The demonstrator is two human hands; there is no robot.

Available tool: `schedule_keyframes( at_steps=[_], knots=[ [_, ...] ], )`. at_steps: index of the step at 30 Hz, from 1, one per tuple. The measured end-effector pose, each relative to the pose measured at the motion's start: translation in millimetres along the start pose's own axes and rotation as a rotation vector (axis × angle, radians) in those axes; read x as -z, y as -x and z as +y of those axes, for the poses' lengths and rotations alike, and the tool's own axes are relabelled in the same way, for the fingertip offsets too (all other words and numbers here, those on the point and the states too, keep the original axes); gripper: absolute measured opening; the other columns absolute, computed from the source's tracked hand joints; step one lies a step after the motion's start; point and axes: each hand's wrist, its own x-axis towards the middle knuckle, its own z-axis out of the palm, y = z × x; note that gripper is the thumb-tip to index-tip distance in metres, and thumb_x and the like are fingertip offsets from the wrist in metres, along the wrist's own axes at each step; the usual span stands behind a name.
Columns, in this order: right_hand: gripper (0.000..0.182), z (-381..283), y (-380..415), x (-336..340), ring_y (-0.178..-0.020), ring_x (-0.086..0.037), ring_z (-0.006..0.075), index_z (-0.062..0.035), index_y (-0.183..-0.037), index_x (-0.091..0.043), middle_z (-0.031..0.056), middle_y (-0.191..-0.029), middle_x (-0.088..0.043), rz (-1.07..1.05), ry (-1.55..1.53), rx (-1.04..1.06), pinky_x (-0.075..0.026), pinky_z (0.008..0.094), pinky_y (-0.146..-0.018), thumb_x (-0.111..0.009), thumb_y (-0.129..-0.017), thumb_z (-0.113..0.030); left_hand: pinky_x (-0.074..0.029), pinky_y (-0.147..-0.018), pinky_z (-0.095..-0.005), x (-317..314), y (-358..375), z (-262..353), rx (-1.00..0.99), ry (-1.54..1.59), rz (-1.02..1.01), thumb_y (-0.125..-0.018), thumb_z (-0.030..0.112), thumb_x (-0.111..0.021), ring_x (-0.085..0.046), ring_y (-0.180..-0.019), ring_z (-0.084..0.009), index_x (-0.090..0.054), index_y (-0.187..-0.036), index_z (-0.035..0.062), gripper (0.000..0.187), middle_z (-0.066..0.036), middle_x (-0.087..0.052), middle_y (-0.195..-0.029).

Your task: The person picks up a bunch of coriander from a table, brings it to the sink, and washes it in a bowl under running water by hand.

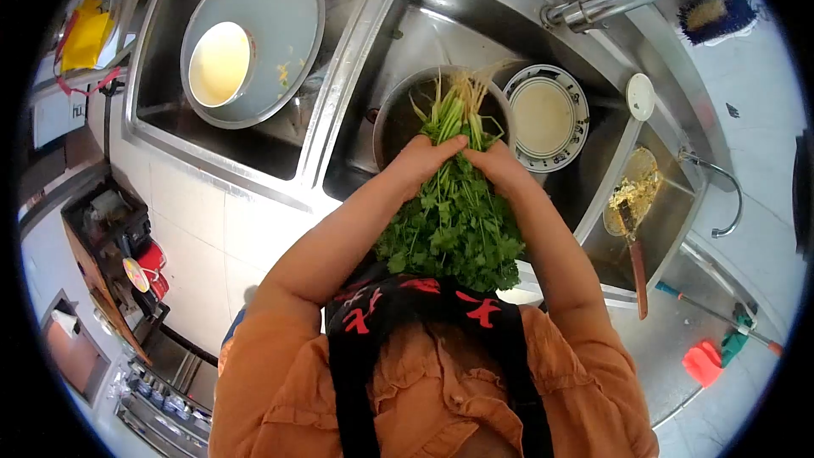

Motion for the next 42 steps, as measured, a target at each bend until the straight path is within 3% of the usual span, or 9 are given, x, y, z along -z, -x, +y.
schedule_keyframes(
  at_steps=[8, 14, 21, 25, 28, 34, 37, 39, 42],
  knots=[
    [0.037, -55.5, 84.4, -22.8, -0.091, -0.056, 0.0127, -0.0029, -0.115, -0.054, 0.0052, -0.103, -0.061, 0.215, -0.126, 0.656, -0.046, 0.0279, -0.077, -0.065, -0.081, -0.007, -0.045, -0.081, -0.0302, -24.4, 71.2, 42.4, -0.915, -0.368, 0.258, -0.083, 0.023, -0.065, -0.055, -0.095, -0.0152, -0.053, -0.115, -0.0023, 0.042, -0.01, -0.059, -0.102],
    [0.023, -43.3, 55.9, -16.0, -0.089, -0.057, 0.0166, 0.0, -0.104, -0.057, 0.0084, -0.1, -0.061, 0.403, 0.243, 0.859, -0.047, 0.0299, -0.076, -0.062, -0.082, -0.006, -0.041, -0.089, -0.0409, -10.4, 53.1, 41.1, -1.392, -0.678, 0.528, -0.072, 0.027, -0.074, -0.049, -0.105, -0.037, -0.047, -0.121, -0.0015, 0.063, -0.025, -0.051, -0.11],
    [0.067, 32.0, -30.5, -13.9, -0.12, -0.045, 0.033, 0.0038, -0.134, -0.032, 0.0237, -0.131, -0.042, 0.451, 0.53, 0.065, -0.037, 0.0409, -0.099, -0.066, -0.082, -0.02, -0.041, -0.092, -0.0424, 8.5, -20.7, -16.8, -0.178, -0.626, 0.294, -0.08, 0.034, -0.066, -0.049, -0.113, -0.0371, -0.042, -0.124, -0.008, 0.065, -0.031, -0.047, -0.12],
    [0.071, 50.1, -32.4, -23.5, -0.125, -0.034, 0.041, 0.0008, -0.135, -0.03, 0.0263, -0.136, -0.033, 0.755, 1.009, 0.68, -0.032, 0.0436, -0.102, -0.068, -0.077, -0.013, -0.024, -0.105, -0.0518, -2.2, -28.5, -51.1, -0.33, -1.357, 0.486, -0.087, 0.038, -0.052, -0.024, -0.129, -0.0456, -0.016, -0.14, -0.0053, 0.078, -0.029, -0.013, -0.144],
    [0.058, 81.2, -58.1, -38.3, -0.129, -0.032, 0.0376, -0.0077, -0.137, -0.034, 0.0197, -0.143, -0.027, 0.606, 1.226, 0.539, -0.032, 0.0422, -0.104, -0.055, -0.085, -0.022, -0.021, -0.106, -0.0518, 0.6, -66.6, -89.1, -0.46, -1.577, 0.561, -0.089, 0.036, -0.049, -0.025, -0.13, -0.0429, -0.018, -0.14, -0.0045, 0.072, -0.028, -0.015, -0.144],
    [0.048, 97.2, -112.9, -36.4, -0.127, -0.033, 0.0398, -0.0093, -0.134, -0.038, 0.0194, -0.141, -0.031, 0.13, 0.931, -0.109, -0.035, 0.0481, -0.099, -0.043, -0.089, -0.025, -0.033, -0.101, -0.0448, 14.6, -108.3, -76.7, -0.103, -1.468, 0.221, -0.089, 0.03, -0.048, -0.039, -0.122, -0.0356, -0.035, -0.132, -0.0051, 0.056, -0.024, -0.041, -0.129],
    [0.048, 84.1, -104.2, -30.7, -0.12, -0.041, 0.0405, -0.0043, -0.128, -0.044, 0.0253, -0.131, -0.04, 0.092, 0.895, -0.008, -0.035, 0.0447, -0.101, -0.053, -0.082, -0.018, -0.039, -0.096, -0.0446, 3.9, -82.8, -51.3, -0.149, -1.342, 0.173, -0.088, 0.029, -0.049, -0.044, -0.119, -0.0345, -0.043, -0.125, -0.0054, 0.051, -0.025, -0.044, -0.127],
    [0.042, 79.8, -85.6, -34.9, -0.118, -0.042, 0.0401, -0.0035, -0.125, -0.046, 0.0251, -0.128, -0.043, 0.415, 0.92, 0.241, -0.036, 0.0441, -0.099, -0.049, -0.085, -0.018, -0.041, -0.094, -0.0441, 0.2, -62.0, -9.2, -0.091, -1.4, 0.061, -0.087, 0.03, -0.051, -0.045, -0.118, -0.0348, -0.046, -0.122, -0.0056, 0.05, -0.027, -0.042, -0.13],
    [0.039, 87.5, -89.2, -23.4, -0.115, -0.043, 0.0419, 0.0029, -0.118, -0.047, 0.0271, -0.122, -0.046, 0.853, 0.655, 0.715, -0.035, 0.0448, -0.098, -0.05, -0.084, -0.017, -0.042, -0.092, -0.0432, 25.6, -83.9, -38.2, -0.318, -0.701, 0.527, -0.084, 0.035, -0.054, -0.048, -0.115, -0.0377, -0.047, -0.12, -0.0063, 0.055, -0.029, -0.044, -0.128]
  ],
)
